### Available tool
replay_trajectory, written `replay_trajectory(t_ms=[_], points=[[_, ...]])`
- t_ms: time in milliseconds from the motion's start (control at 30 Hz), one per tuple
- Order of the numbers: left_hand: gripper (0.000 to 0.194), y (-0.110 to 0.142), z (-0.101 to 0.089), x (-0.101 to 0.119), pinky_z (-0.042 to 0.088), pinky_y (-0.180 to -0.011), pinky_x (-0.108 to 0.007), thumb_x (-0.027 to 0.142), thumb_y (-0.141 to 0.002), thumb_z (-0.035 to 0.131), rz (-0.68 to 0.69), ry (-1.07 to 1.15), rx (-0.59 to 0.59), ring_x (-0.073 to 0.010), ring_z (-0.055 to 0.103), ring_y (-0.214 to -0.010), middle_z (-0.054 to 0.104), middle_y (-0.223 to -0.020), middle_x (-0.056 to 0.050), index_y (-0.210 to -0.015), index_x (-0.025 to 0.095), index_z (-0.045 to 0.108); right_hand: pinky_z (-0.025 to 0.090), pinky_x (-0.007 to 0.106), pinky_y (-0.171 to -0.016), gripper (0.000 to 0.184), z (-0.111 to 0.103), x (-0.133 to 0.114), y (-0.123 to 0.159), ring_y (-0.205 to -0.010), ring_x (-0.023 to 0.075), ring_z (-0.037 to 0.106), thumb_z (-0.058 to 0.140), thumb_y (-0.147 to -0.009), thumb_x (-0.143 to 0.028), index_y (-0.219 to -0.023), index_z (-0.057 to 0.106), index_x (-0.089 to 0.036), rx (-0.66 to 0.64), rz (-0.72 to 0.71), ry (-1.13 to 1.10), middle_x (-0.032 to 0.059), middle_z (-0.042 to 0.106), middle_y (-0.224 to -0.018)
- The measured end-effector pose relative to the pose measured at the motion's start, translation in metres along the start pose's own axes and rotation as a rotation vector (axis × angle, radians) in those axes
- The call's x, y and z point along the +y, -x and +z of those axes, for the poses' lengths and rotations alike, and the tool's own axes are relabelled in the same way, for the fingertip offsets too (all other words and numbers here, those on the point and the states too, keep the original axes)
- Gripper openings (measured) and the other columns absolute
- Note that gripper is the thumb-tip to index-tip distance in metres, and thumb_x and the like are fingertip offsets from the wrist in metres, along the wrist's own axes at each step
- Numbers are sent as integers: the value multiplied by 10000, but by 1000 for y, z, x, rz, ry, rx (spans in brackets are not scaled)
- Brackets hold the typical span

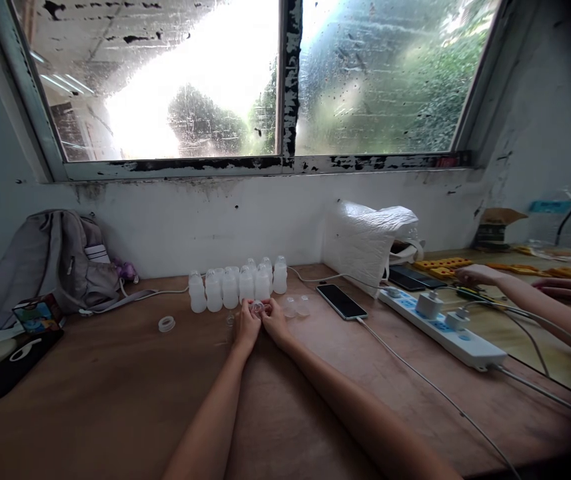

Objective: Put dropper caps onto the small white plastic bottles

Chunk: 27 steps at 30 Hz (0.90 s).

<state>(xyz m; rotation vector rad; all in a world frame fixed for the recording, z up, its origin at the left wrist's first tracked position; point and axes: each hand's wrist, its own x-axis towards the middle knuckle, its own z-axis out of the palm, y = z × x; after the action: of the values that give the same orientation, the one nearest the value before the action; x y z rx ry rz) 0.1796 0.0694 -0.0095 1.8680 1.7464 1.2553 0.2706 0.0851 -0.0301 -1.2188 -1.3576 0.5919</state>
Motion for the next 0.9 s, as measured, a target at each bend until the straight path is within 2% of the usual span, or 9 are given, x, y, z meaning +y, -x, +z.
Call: replay_trajectory(t_ms=[233, 467, 767, 900], points=[[208, 0, -1, 0, 392, -656, -260, 132, -723, 459, -17, 25, 7, -202, 590, -749, 638, -794, -87, -918, 171, 523, 429, 261, -567, 134, -1, -2, 1, -597, 152, 556, 483, -618, -178, -746, 515, -158, 4, 20, -2, 9, 583, -619], [171, -7, 2, -12, 415, -651, -241, 191, -713, 497, -1, 173, -32, -168, 588, -725, 634, -770, -69, -877, 158, 532, 410, 216, -425, 147, -4, 0, 1, -455, 113, 520, 508, -648, -248, -767, 525, -164, -55, 48, -59, -13, 578, -565], [127, -9, 5, -18, 442, -581, -216, 181, -676, 543, 10, 366, -72, -132, 589, -627, 623, -678, -31, -799, 150, 538, 367, 186, -347, 133, -4, 2, 0, -392, 92, 482, 516, -659, -260, -748, 505, -162, -87, 95, -108, -19, 549, -525], [129, -10, 7, -20, 437, -475, -187, 184, -688, 528, -8, 430, -98, -112, 574, -538, 624, -662, -32, -808, 138, 543, 338, 171, -307, 138, -8, 1, -2, -350, 76, 447, 528, -653, -258, -735, 493, -154, -145, 104, -142, -34, 524, -492]])
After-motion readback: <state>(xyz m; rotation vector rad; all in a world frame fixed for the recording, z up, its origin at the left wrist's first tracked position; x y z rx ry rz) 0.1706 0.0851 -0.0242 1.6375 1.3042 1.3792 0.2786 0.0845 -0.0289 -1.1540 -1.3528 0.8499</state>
